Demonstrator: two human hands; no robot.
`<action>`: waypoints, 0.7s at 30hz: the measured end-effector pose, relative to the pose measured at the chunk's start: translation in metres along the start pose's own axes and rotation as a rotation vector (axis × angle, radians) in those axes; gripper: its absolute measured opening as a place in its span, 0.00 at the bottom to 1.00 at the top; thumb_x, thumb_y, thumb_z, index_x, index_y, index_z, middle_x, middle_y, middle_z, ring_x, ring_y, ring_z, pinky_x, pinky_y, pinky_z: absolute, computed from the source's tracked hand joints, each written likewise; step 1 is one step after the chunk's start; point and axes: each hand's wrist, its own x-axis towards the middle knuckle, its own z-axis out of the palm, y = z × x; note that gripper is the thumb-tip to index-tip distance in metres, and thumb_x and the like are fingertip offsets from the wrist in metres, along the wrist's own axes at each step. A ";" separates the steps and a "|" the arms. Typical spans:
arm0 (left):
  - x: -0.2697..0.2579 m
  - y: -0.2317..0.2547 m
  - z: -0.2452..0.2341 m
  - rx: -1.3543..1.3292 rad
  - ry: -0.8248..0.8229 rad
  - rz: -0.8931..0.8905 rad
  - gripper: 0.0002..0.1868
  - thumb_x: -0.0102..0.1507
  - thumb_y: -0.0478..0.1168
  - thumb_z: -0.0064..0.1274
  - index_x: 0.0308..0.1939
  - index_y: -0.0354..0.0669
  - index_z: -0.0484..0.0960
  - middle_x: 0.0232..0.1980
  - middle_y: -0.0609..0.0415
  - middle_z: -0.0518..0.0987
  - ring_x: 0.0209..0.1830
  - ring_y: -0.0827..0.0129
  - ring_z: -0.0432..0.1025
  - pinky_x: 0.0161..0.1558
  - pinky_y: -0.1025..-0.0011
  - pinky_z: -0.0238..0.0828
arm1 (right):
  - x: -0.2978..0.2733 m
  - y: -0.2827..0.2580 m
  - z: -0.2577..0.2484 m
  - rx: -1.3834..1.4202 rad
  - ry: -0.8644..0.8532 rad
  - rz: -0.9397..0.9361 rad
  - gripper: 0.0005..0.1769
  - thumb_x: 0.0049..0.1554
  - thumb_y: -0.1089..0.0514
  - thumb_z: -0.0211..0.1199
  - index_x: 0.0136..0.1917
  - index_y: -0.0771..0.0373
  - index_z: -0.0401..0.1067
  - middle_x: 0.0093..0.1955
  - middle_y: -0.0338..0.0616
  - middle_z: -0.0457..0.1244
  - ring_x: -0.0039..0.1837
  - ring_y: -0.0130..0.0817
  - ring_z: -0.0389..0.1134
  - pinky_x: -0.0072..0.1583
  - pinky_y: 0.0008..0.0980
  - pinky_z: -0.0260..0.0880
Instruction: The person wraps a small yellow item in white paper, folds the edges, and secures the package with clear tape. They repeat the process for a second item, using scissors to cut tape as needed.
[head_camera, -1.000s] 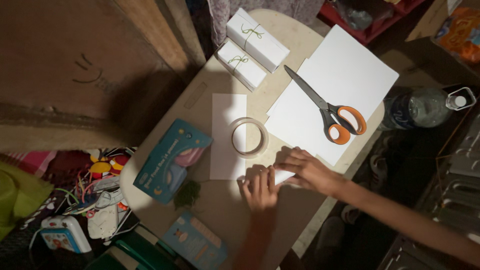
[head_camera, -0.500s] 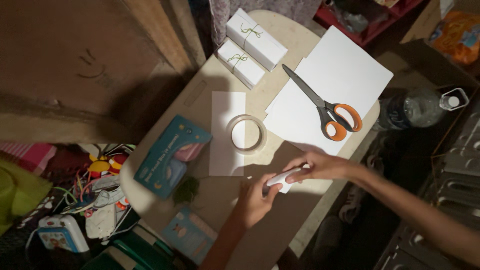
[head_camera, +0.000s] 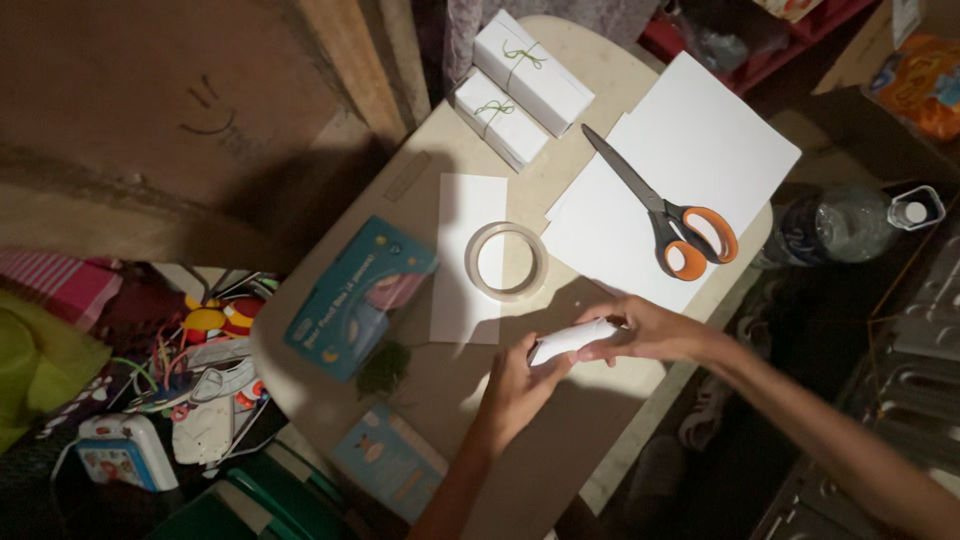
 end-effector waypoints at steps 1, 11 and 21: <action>0.000 -0.001 -0.001 -0.062 0.038 0.068 0.21 0.63 0.50 0.60 0.50 0.36 0.81 0.32 0.50 0.82 0.27 0.69 0.74 0.29 0.70 0.70 | 0.000 -0.003 0.003 0.065 0.007 -0.058 0.22 0.54 0.53 0.70 0.61 0.58 0.77 0.46 0.42 0.74 0.38 0.28 0.71 0.45 0.31 0.78; 0.015 -0.032 -0.001 -0.353 -0.061 0.075 0.22 0.62 0.53 0.62 0.44 0.35 0.86 0.37 0.55 0.86 0.36 0.73 0.77 0.40 0.75 0.74 | -0.009 -0.005 0.034 -0.416 0.357 -0.464 0.24 0.50 0.54 0.72 0.61 0.54 0.78 0.64 0.41 0.70 0.63 0.39 0.71 0.66 0.45 0.69; 0.012 -0.015 -0.005 0.590 0.513 0.228 0.21 0.67 0.54 0.58 0.58 0.46 0.80 0.53 0.50 0.79 0.54 0.59 0.73 0.56 0.57 0.69 | -0.012 0.028 0.046 -0.538 0.438 -0.490 0.23 0.52 0.55 0.68 0.62 0.58 0.77 0.59 0.42 0.70 0.62 0.43 0.68 0.68 0.47 0.65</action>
